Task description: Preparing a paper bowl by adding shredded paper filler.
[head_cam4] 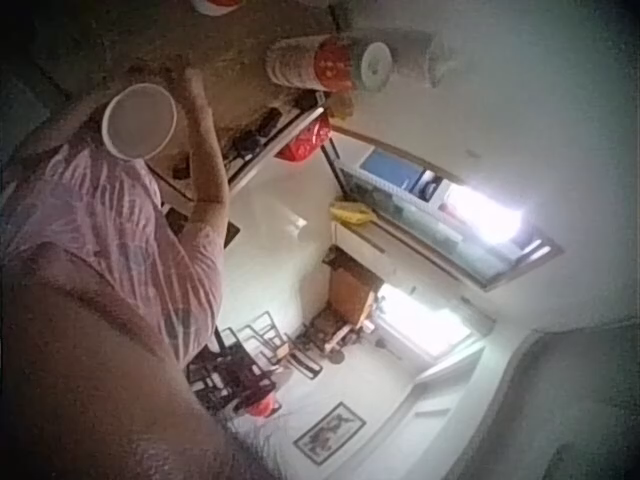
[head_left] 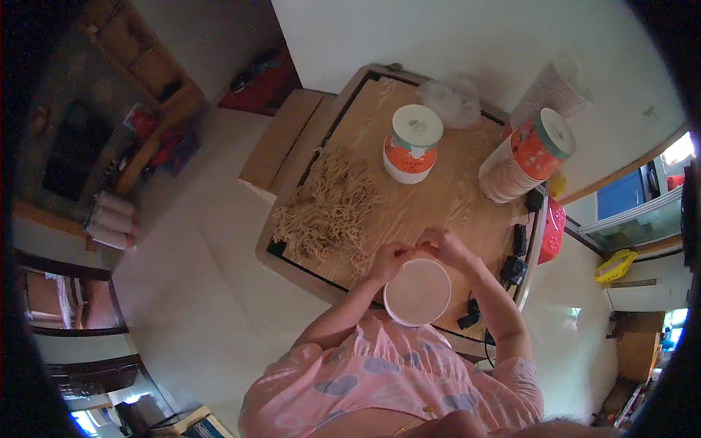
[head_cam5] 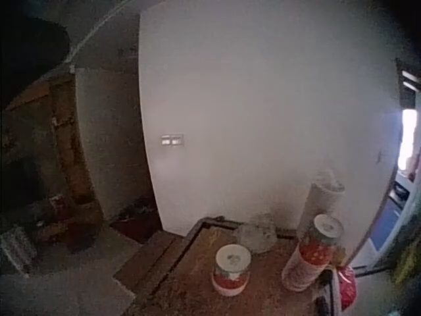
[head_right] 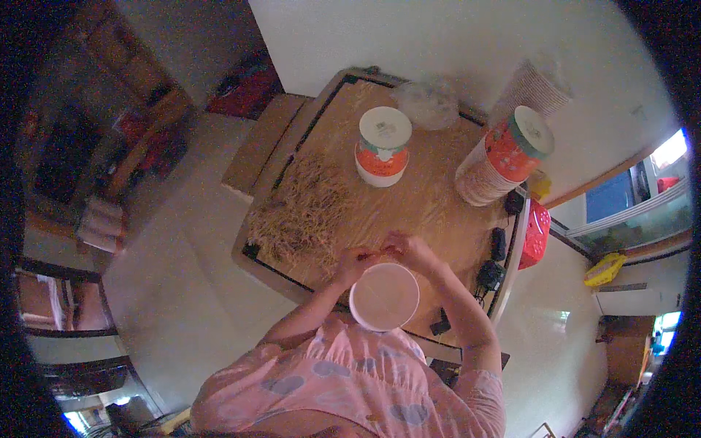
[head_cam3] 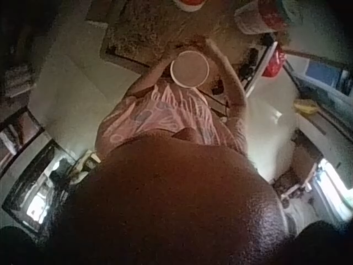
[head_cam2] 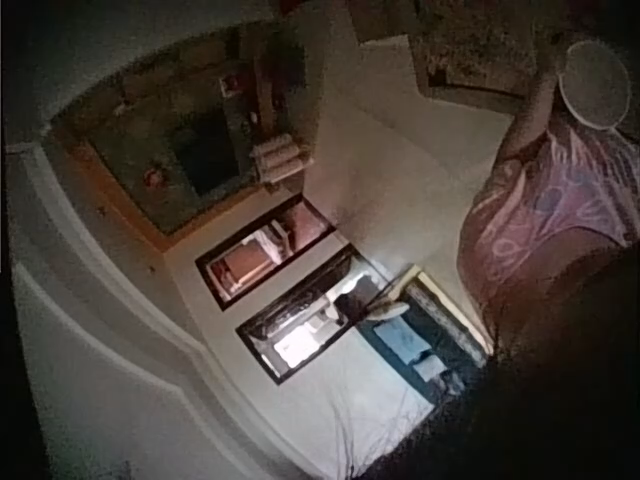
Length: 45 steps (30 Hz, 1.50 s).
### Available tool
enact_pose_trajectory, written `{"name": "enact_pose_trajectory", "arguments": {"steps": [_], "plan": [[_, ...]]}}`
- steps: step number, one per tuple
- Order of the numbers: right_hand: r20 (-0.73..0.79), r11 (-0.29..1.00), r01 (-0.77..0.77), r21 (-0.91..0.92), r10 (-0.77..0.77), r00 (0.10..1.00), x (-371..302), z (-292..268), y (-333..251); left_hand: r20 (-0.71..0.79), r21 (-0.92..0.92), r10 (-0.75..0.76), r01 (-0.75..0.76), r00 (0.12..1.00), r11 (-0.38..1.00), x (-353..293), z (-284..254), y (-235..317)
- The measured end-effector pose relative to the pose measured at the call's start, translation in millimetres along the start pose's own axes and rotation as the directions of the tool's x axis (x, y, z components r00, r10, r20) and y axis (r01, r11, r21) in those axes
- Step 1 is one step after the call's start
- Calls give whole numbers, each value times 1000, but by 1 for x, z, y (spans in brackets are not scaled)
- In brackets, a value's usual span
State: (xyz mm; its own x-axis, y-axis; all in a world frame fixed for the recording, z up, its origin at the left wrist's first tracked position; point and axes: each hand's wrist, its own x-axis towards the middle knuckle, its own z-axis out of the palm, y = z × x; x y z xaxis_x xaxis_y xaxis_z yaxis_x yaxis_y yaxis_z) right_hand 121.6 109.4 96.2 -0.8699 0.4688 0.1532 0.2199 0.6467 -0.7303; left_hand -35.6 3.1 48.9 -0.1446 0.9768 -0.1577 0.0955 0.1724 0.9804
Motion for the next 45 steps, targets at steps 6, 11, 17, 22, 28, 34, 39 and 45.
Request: {"name": "enact_pose_trajectory", "arguments": {"steps": [6, 11, 17, 22, 28, 34, 39, 45], "plan": [[-9, 1000, 4, 19, -4, 1000, -1, 0, -4, -14, 87, -13, 14, 1000, 996, -2, -4, 11], [101, 971, -235, -35, 238, 966, -4, 5, -9, -28, 74, -13, 15, 1000, 997, -1, -1, 11], [22, 903, -347, 252, 353, 935, -10, 2, 0, -13, -19, -43, 43, 999, 999, 0, 1, 7], [32, 960, -197, 201, 194, 980, -7, 1, -5, 36, 45, -45, 44, 998, 998, 4, -1, 0], [-31, 979, -159, 127, 164, 986, -6, -3, -11, 56, 115, -14, 7, 998, 993, 3, -2, 16], [-33, 984, -169, 62, 171, 985, -5, 1, -14, 17, 25, 18, -19, 1000, 1000, 2, 0, 14], [-34, 963, -255, 83, 259, 965, -7, 7, -12, 47, 72, 6, -9, 999, 997, 4, 2, 5], [12, 931, -339, 138, 340, 940, -7, 10, -9, -18, -32, 45, -45, 999, 998, 5, 7, 0]]}}
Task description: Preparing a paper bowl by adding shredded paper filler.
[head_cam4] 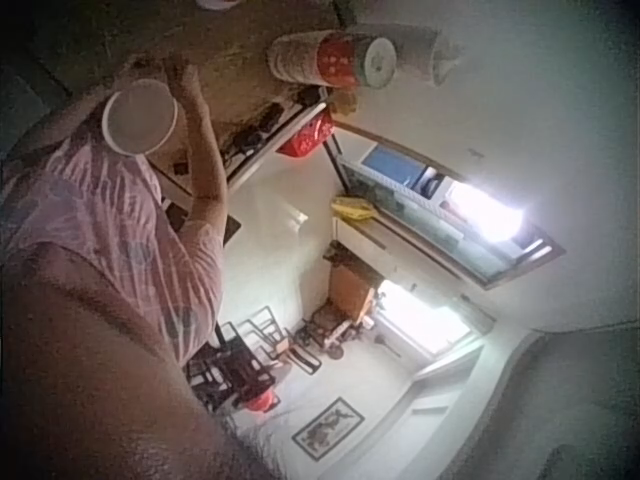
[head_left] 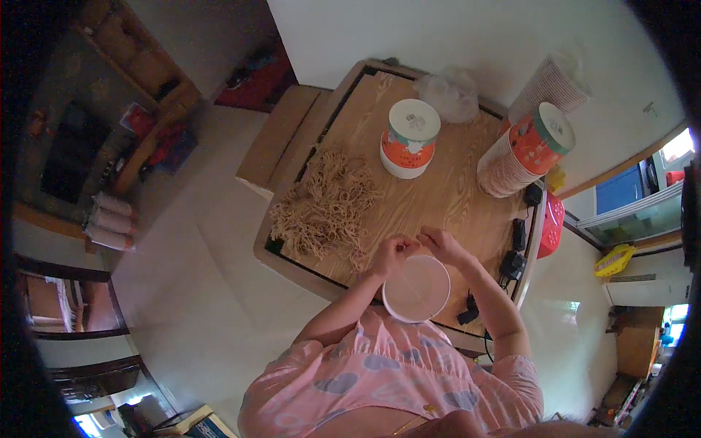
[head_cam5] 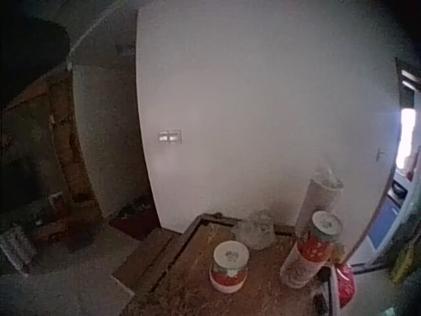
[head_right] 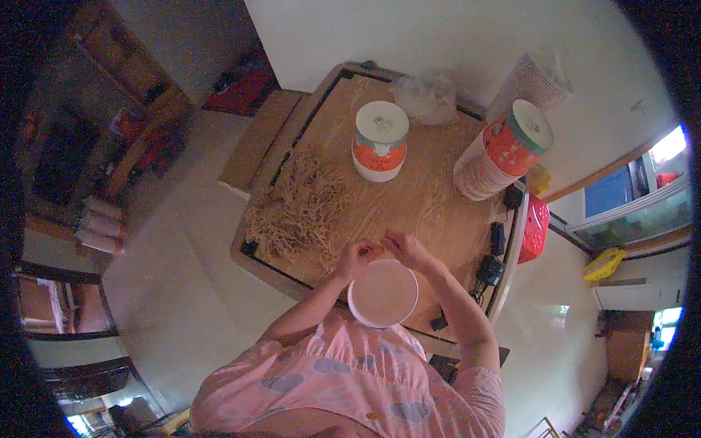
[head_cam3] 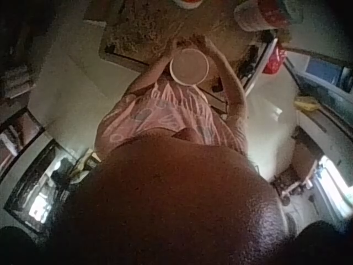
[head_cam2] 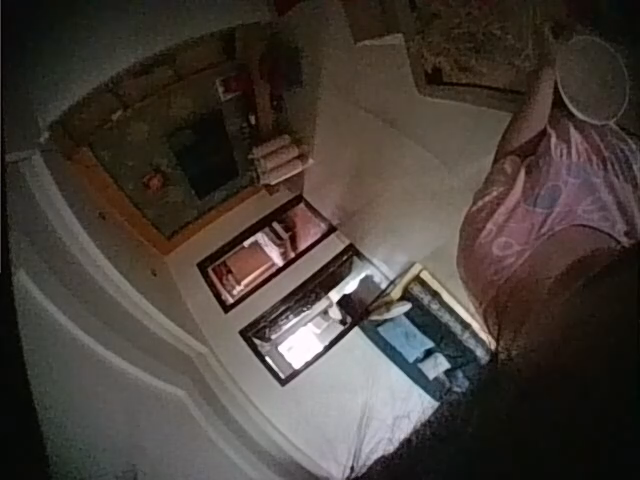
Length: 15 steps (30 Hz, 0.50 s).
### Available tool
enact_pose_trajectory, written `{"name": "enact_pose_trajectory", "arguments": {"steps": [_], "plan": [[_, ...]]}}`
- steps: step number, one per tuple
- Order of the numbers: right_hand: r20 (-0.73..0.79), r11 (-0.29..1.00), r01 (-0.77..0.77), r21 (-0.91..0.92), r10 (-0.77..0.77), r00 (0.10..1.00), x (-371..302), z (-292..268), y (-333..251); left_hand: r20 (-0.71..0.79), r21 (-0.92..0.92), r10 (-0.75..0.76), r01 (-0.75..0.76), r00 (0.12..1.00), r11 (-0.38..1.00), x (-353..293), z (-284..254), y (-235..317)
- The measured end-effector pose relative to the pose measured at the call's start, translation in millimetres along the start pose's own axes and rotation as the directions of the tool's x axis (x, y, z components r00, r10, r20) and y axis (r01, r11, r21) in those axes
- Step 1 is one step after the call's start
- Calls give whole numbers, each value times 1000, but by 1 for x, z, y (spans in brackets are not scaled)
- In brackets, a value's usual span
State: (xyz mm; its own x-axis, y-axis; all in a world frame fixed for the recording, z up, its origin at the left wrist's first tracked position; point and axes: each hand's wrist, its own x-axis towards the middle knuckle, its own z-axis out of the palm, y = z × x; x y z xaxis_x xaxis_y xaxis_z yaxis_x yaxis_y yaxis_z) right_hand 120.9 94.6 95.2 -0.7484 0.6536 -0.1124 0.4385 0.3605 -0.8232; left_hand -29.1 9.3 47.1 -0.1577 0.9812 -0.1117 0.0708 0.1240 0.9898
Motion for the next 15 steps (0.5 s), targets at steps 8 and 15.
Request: {"name": "enact_pose_trajectory", "arguments": {"steps": [8, 15], "plan": [[36, 996, 51, 77, -54, 998, 2, 0, 13, 4, -91, -11, 12, 1000, 996, 1, 0, 3], [12, 990, 65, 123, -67, 998, 1, -1, 9, 9, -31, -12, 12, 1000, 999, 1, -1, 1]]}}
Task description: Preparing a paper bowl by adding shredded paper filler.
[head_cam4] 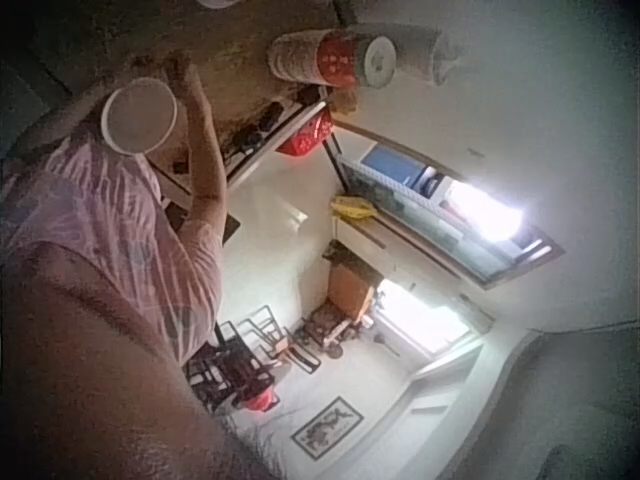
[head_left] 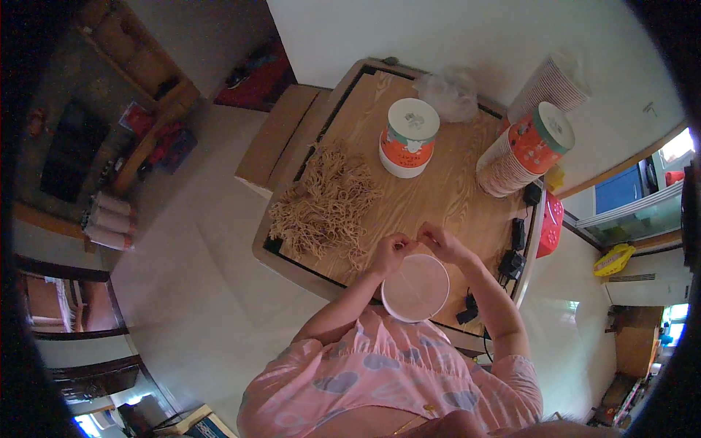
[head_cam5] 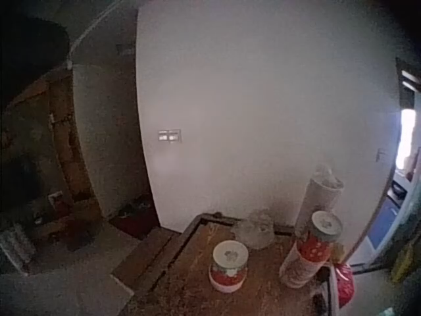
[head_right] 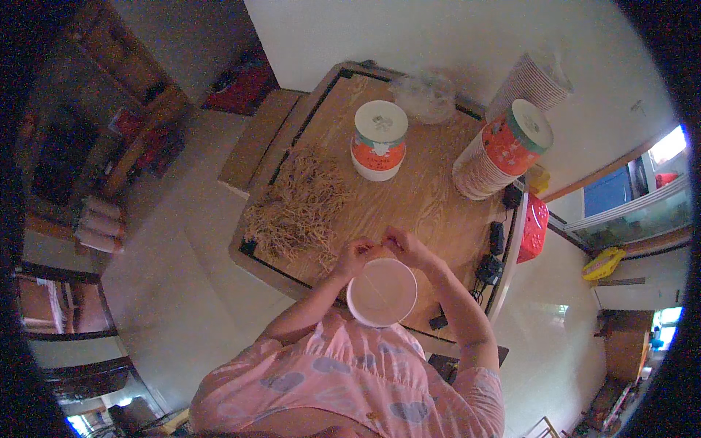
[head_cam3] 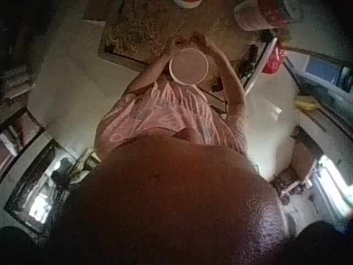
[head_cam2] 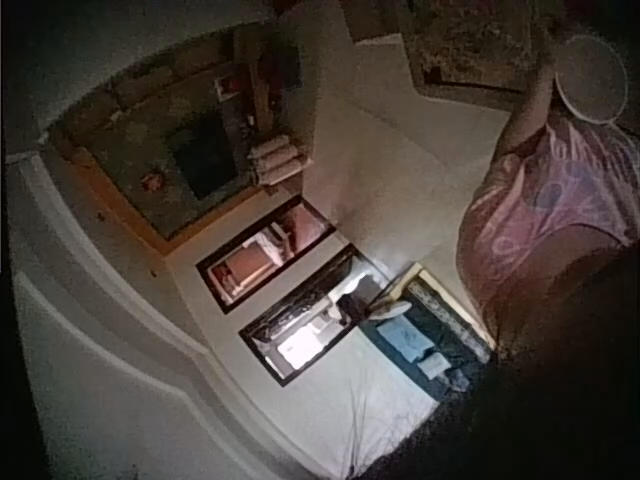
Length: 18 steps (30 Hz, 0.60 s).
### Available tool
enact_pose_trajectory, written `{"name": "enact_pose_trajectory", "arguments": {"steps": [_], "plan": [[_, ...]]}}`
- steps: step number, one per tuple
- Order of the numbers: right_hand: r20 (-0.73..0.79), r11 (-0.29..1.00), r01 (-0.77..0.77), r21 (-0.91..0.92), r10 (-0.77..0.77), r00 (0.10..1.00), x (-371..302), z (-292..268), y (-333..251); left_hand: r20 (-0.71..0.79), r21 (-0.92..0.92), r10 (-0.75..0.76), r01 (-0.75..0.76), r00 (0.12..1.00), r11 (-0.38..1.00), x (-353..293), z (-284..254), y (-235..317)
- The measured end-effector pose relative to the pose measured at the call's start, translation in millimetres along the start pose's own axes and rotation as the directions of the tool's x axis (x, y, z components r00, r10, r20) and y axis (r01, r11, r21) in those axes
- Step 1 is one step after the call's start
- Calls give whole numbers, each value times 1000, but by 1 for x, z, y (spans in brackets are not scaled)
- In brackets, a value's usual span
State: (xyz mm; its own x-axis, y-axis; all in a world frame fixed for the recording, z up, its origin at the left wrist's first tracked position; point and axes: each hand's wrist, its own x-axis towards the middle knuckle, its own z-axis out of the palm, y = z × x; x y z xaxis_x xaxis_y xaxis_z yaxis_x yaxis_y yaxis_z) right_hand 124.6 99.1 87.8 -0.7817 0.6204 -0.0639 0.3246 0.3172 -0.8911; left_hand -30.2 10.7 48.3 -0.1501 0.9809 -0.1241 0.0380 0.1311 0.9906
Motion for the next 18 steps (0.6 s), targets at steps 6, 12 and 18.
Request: {"name": "enact_pose_trajectory", "arguments": {"steps": [6, 12, 18], "plan": [[41, 994, -84, -64, 86, 995, 0, -3, -2, -21, -17, -6, 5, 1000, 1000, 0, 1, -1], [-53, 980, -179, 88, 184, 982, 2, -9, -3, -20, 9, 22, -22, 1000, 1000, -1, 0, 3], [-31, 997, 82, -2, -82, 996, 3, -15, -9, 20, 31, 14, -15, 1000, 999, 0, -3, 10]]}}
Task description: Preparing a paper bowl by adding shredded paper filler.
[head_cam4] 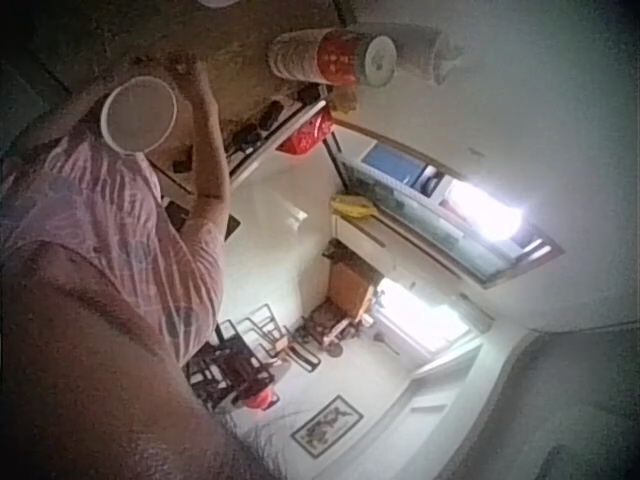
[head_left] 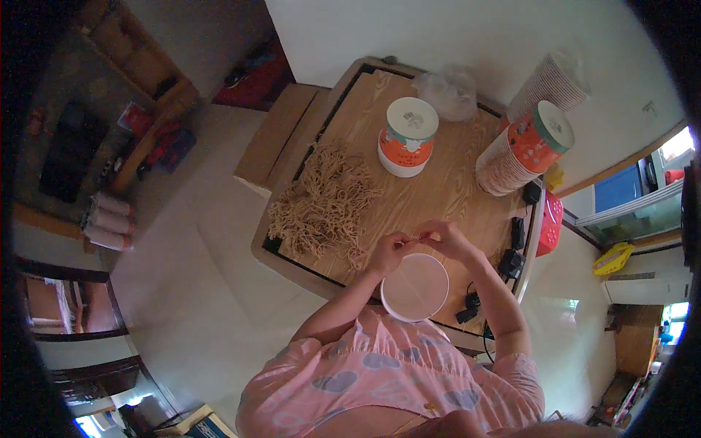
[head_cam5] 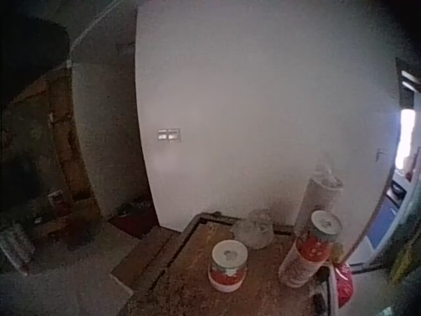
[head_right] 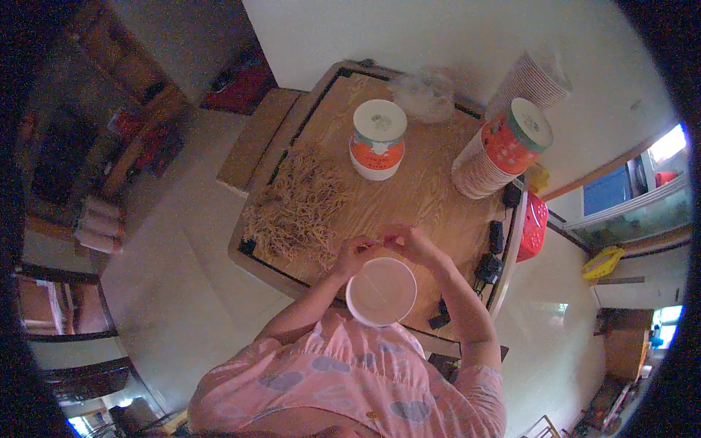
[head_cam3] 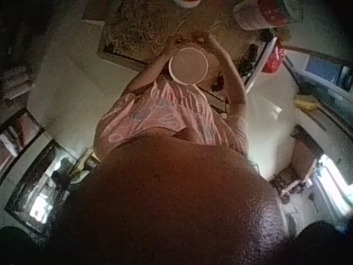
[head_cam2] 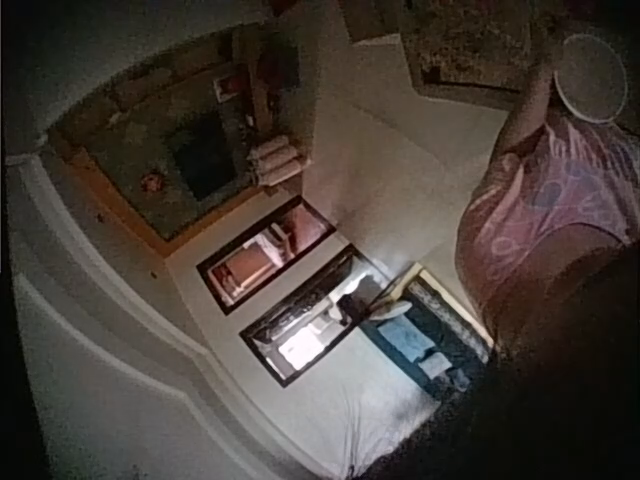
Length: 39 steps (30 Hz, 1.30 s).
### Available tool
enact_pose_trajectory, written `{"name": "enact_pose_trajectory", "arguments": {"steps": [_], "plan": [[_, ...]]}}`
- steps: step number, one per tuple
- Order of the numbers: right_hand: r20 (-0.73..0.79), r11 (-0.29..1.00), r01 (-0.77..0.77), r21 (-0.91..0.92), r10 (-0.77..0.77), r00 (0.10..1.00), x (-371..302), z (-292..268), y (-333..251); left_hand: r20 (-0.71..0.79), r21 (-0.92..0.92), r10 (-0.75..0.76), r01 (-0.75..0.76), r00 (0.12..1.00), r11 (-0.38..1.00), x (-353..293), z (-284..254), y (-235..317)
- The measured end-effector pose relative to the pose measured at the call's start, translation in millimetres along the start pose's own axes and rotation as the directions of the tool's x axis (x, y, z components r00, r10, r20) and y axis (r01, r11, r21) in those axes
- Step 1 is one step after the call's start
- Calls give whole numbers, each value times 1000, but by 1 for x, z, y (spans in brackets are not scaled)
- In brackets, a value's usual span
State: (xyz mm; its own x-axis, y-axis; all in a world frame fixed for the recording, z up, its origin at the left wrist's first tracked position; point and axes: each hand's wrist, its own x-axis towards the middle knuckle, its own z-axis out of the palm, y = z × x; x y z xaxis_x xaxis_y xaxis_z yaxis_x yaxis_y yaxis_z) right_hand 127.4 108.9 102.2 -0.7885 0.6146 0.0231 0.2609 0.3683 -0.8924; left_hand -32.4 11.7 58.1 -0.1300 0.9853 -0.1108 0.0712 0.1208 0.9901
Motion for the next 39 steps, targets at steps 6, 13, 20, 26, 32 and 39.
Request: {"name": "enact_pose_trajectory", "arguments": {"steps": [6, 13, 20, 26, 32, 39], "plan": [[39, 994, -30, -107, 34, 999, -1, -3, -3, 39, 3, -26, 26, 999, 1000, 3, 2, -8], [-33, 974, 10, -225, -18, 999, 3, 9, 0, 24, 12, -64, 64, 998, 998, 6, 1, -18], [-26, 998, -62, 27, 63, 998, 5, 10, -1, -10, -40, -39, 39, 999, 998, 2, -2, -13], [96, 990, -139, -19, 140, 985, 4, 4, 4, -11, -74, -4, 3, 1000, 997, -1, -5, -1], [-1, 992, -118, 45, 118, 993, 2, 3, 1, 1, -46, -69, 69, 998, 997, 0, -5, 8], [98, 987, -55, -153, 71, 993, 2, 1, -15, 12, -106, -60, 60, 998, 993, -2, 0, -18]]}}
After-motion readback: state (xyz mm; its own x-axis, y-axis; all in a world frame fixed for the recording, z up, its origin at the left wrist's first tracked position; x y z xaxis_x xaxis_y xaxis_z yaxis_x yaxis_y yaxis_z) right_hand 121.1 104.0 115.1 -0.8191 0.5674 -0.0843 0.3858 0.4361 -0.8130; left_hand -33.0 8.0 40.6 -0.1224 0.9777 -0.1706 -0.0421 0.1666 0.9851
